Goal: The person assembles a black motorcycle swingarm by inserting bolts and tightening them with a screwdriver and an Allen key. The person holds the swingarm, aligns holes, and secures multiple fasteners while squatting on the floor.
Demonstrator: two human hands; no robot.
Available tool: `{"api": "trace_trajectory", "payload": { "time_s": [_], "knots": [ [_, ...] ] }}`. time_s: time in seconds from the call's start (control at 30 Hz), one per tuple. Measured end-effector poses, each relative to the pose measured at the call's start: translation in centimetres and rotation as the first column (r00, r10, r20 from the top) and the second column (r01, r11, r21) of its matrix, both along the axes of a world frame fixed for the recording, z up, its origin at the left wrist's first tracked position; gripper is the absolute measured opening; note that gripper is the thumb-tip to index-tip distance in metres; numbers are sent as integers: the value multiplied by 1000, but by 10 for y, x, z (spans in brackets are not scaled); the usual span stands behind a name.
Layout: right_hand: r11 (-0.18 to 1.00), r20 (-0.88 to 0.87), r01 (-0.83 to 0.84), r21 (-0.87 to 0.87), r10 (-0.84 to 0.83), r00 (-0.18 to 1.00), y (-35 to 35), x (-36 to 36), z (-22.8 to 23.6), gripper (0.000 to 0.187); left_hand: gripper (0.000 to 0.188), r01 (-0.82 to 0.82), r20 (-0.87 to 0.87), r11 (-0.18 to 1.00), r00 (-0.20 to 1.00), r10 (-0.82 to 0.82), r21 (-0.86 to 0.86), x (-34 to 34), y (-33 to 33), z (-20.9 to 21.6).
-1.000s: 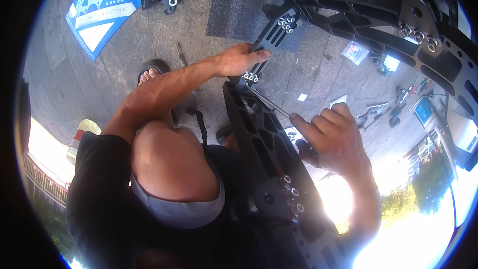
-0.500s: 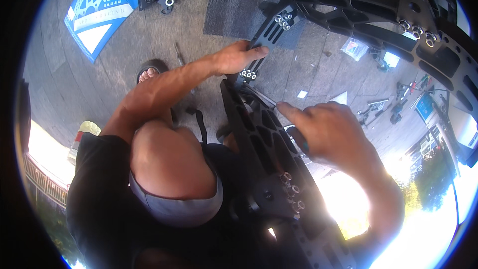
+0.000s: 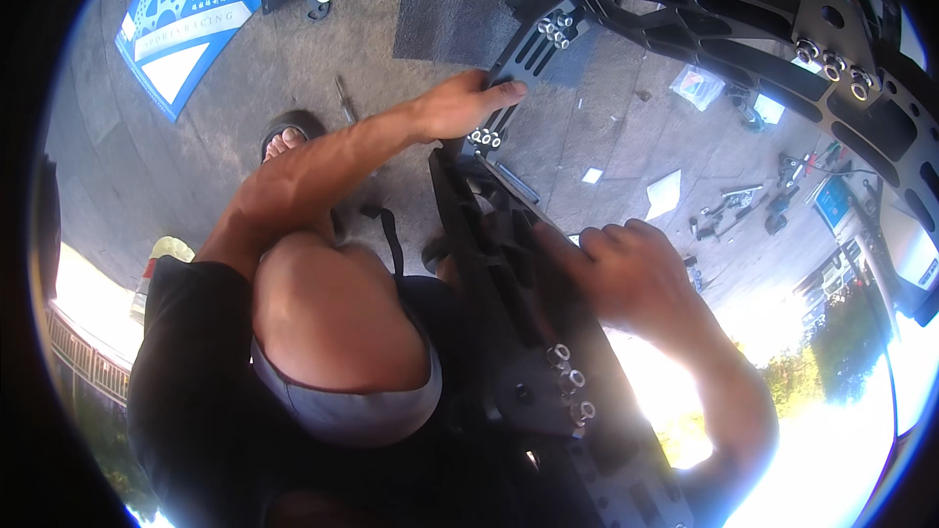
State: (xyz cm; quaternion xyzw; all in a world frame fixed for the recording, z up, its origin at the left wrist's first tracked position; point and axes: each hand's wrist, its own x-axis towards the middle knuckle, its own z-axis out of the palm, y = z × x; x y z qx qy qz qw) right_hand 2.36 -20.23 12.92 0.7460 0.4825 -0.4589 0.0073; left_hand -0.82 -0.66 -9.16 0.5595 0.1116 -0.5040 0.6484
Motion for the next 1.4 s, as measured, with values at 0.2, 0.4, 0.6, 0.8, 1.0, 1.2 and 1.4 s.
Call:
{"api": "trace_trajectory", "payload": {
  "time_s": [0.2, 0.4, 0.6, 0.8, 1.0, 1.2, 1.4],
  "knots": [
    [947, 107, 216, 239, -247, 963, -8, 8, -12, 67, 80, -54, 73, 997, 996, 50, 52, -5, 0, 4],
    [918, 64, 232, 321, -265, 962, -15, 10, -17, 70, 81, -50, 71, 995, 997, 44, 84, -5, -6, 0],
    [745, -128, 643, 178, -631, 765, -14, -3, -14, 70, 80, 20, 77, 997, 997, -25, 70, -2, 1, 0],
    [775, -38, 518, 363, -543, 839, -22, -1, -14, 62, 69, 13, 99, 998, 995, -19, 63, -2, -1, 1],
    [944, 116, 107, 312, -150, 982, -25, 10, -6, 54, 63, 22, 47, 1000, 999, -21, -19, -2, -1, -4],
    [813, -435, 582, -13, -529, 729, -30, 17, 6, 61, 60, -15, 67, 1000, 998, 15, 2, -3, -4, -6],
    [786, -449, 582, 206, -453, 770, -30, 12, -14, 52, 61, 33, 48, 999, 998, -33, -1, -2, -1, -1]
  ]
}}
